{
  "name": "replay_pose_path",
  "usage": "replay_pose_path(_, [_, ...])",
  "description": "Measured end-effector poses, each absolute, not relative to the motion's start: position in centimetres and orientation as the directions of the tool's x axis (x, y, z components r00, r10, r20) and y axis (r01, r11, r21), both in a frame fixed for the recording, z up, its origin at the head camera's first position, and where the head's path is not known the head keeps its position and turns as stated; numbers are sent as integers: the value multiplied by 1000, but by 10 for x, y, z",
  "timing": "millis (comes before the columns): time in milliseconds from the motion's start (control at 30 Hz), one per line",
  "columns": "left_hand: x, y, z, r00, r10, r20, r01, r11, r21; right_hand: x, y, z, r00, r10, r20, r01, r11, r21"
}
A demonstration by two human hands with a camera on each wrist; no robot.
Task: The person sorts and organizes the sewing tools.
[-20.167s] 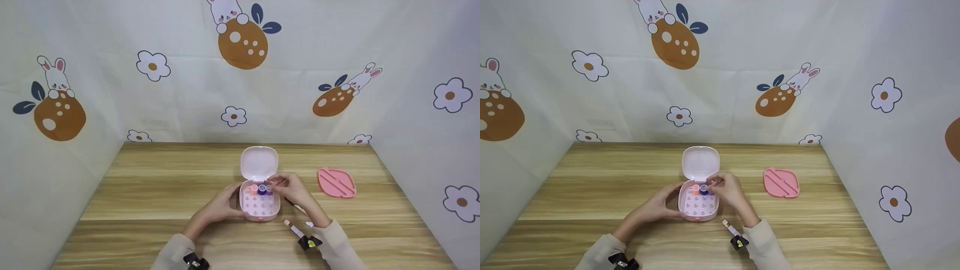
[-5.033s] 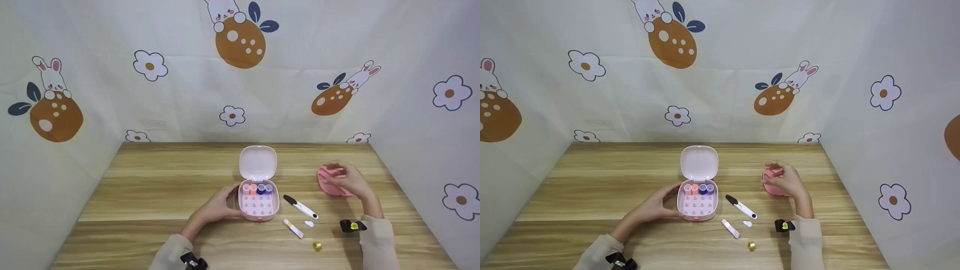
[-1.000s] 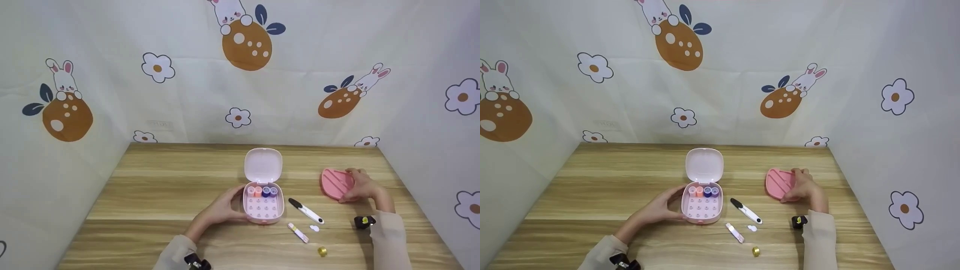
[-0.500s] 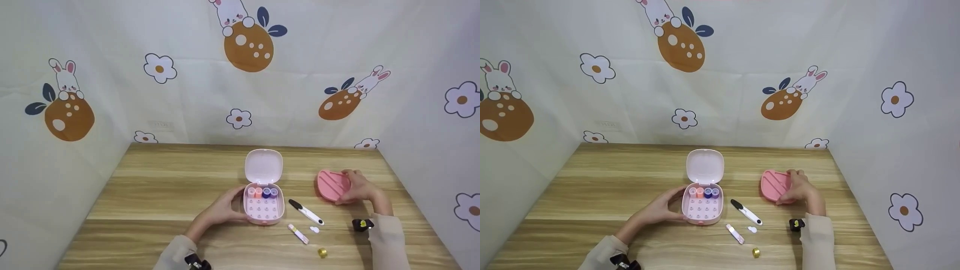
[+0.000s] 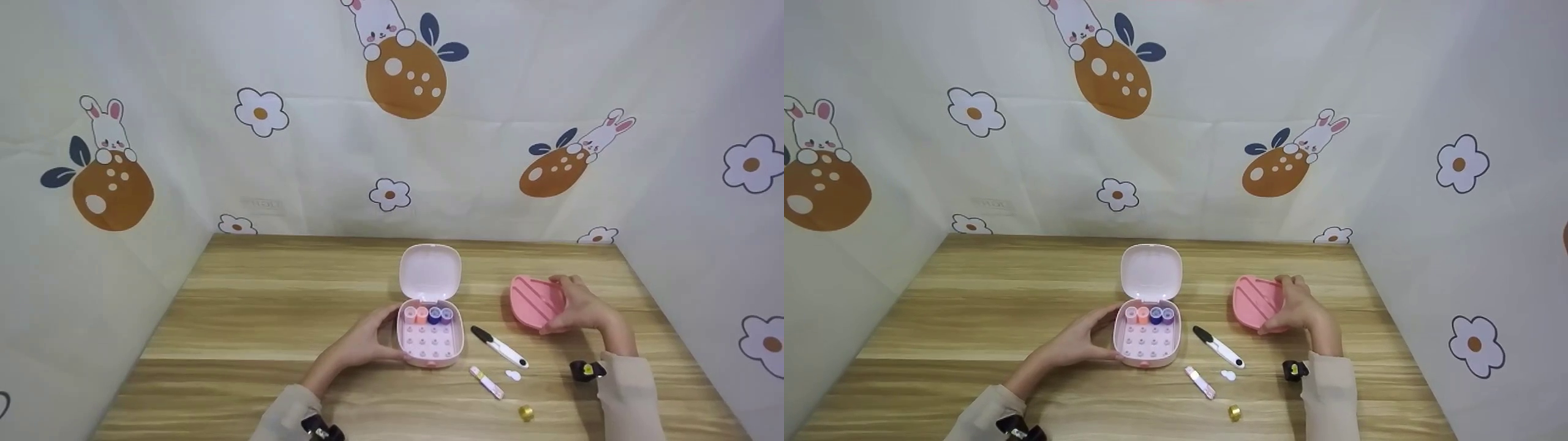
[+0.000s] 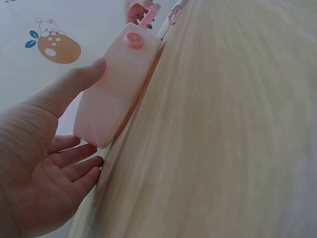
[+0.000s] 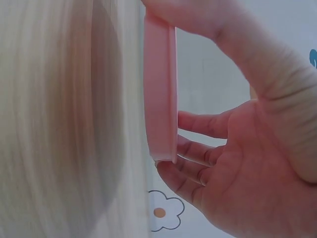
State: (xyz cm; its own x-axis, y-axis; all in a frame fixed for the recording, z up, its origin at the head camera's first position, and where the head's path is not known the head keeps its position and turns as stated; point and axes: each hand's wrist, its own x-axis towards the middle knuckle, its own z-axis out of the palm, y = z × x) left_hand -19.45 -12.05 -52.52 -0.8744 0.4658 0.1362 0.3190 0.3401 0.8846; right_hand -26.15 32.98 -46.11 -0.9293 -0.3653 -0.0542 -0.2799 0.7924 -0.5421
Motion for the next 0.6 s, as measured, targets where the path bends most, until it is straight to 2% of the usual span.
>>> replay_pose_path(600, [-195,-121,-526,-876,465,131,323,362,874,-255,304,-458,-912,-409,-32,-321,759,-566])
